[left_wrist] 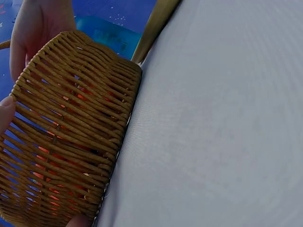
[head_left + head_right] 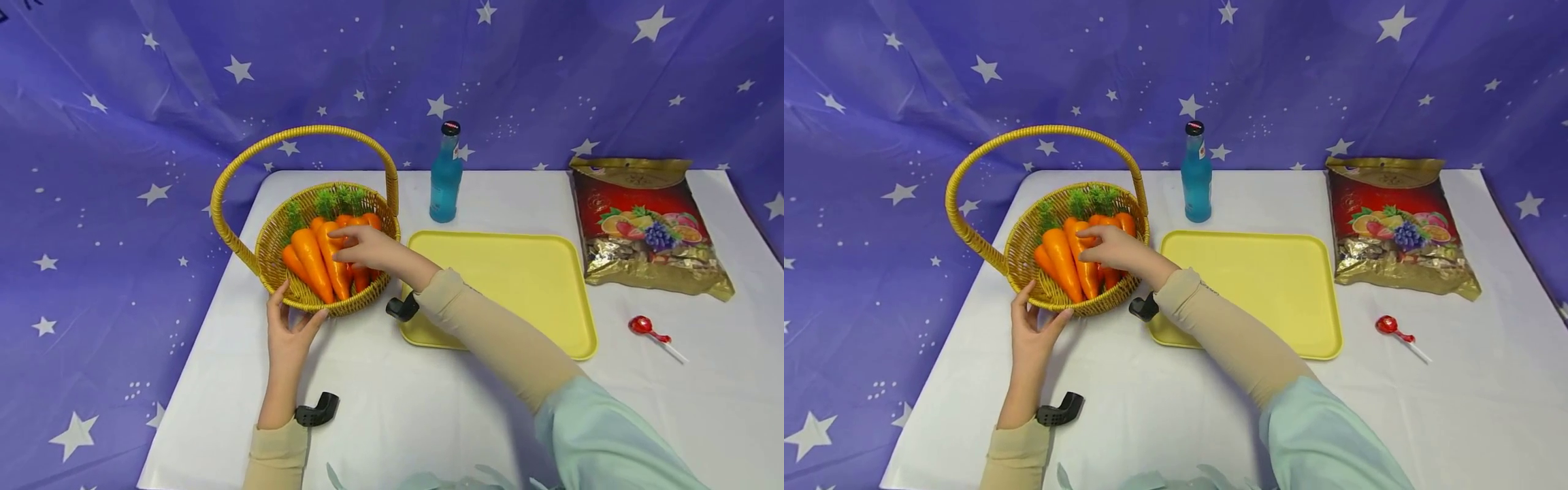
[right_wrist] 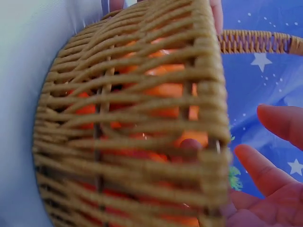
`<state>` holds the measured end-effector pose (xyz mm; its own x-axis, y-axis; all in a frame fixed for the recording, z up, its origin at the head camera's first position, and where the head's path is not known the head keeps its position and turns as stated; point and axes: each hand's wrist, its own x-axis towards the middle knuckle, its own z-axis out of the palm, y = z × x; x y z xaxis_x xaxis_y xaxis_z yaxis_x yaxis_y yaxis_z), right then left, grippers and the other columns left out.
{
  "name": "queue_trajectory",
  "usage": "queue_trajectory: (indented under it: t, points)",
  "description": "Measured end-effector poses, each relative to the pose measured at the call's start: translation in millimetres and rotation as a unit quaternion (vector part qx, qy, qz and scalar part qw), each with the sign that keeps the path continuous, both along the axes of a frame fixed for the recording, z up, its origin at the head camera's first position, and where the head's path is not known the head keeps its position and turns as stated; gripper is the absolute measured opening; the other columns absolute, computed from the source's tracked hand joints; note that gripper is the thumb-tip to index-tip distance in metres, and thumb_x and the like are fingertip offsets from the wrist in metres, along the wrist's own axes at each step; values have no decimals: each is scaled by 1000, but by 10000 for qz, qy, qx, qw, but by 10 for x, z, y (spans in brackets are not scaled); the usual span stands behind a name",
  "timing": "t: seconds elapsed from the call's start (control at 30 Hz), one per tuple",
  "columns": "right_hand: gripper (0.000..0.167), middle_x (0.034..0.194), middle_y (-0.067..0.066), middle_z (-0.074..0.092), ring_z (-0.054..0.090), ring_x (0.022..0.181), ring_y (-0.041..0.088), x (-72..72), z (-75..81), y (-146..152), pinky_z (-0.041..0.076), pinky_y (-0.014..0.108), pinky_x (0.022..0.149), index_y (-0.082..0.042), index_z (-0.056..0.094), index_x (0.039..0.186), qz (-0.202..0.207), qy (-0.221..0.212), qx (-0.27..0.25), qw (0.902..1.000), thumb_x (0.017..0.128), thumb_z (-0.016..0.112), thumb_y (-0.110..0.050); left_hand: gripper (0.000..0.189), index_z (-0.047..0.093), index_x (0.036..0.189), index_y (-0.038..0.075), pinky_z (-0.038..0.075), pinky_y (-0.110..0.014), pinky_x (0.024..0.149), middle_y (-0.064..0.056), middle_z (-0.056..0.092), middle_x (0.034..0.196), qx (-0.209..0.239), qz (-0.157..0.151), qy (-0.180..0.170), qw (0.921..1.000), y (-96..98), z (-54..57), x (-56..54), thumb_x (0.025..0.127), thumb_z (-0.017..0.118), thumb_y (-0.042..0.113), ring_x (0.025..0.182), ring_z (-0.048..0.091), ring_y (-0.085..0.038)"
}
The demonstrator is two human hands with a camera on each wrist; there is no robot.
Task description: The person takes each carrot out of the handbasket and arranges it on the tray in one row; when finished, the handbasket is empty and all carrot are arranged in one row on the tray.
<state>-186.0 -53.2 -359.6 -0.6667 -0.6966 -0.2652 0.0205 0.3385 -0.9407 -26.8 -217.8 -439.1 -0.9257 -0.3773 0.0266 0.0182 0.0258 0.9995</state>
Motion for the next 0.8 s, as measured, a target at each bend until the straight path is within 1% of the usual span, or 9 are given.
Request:
queue_trajectory:
  t: [0.1,0.17,0.33,0.43,0.57,0.6,0.67,0.73,0.8]
  points:
    - [52,140,14,47,58,112,24,18,-20,-92,53,36,88,-12,47,143,-15,-100,-29,9999,93,63,-16,80,29,149,12,37,-49,105,0,12,157,7,9,21,10000,3,-3,8,84,73,1,144,16,-23]
    - [52,141,15,45,58,112,25,32,-40,-156,54,36,88,-12,48,142,-63,-213,-114,9997,93,63,-14,80,29,149,11,38,-47,105,-2,12,157,-8,13,58,10000,2,-1,11,83,74,0,144,16,-23]
    - [50,142,12,45,60,106,20,65,-106,-307,54,36,86,-13,51,140,-161,-375,-253,9988,92,63,-11,81,30,148,12,43,-34,102,-4,13,157,-1,-7,116,9999,6,5,11,82,74,-2,144,17,-24]
    - [48,142,8,47,60,98,17,82,-132,-367,54,34,84,-15,53,139,-118,-225,-158,9996,92,63,-12,81,30,148,12,42,-36,102,-4,13,157,13,-29,94,10000,13,-3,4,82,74,-2,144,17,-25]
    - [47,138,5,52,58,84,25,92,-156,-411,54,37,78,-18,55,138,-53,0,-14,10000,92,63,-12,81,31,149,13,38,-46,105,-3,12,157,-21,-72,88,9999,27,-10,-8,82,74,-1,144,16,-25]
    - [47,135,5,54,57,80,28,94,-160,-421,54,38,75,-19,55,138,-23,103,60,9999,92,63,-13,81,31,149,14,38,-48,105,-3,12,157,-39,-76,97,9999,29,-10,-9,82,75,0,144,16,-25]
    - [47,133,5,56,54,80,27,101,-169,-454,51,36,74,-21,55,138,28,383,274,9989,92,63,-14,80,31,149,14,37,-49,105,-3,12,157,-75,-81,115,9999,27,-9,-9,82,75,1,144,16,-24]
    - [47,134,5,56,53,84,22,119,-172,-498,48,31,75,-23,55,138,108,721,513,9960,92,63,-16,80,31,149,15,37,-48,105,-2,12,157,-92,-66,115,9999,18,-6,-3,83,74,1,144,16,-24]
    - [47,131,5,58,51,82,17,138,-182,-551,44,25,71,-24,56,138,144,1064,730,9915,92,63,-17,79,31,148,15,38,-46,105,-1,13,157,-100,-15,108,9999,2,-3,13,83,74,2,144,16,-23]
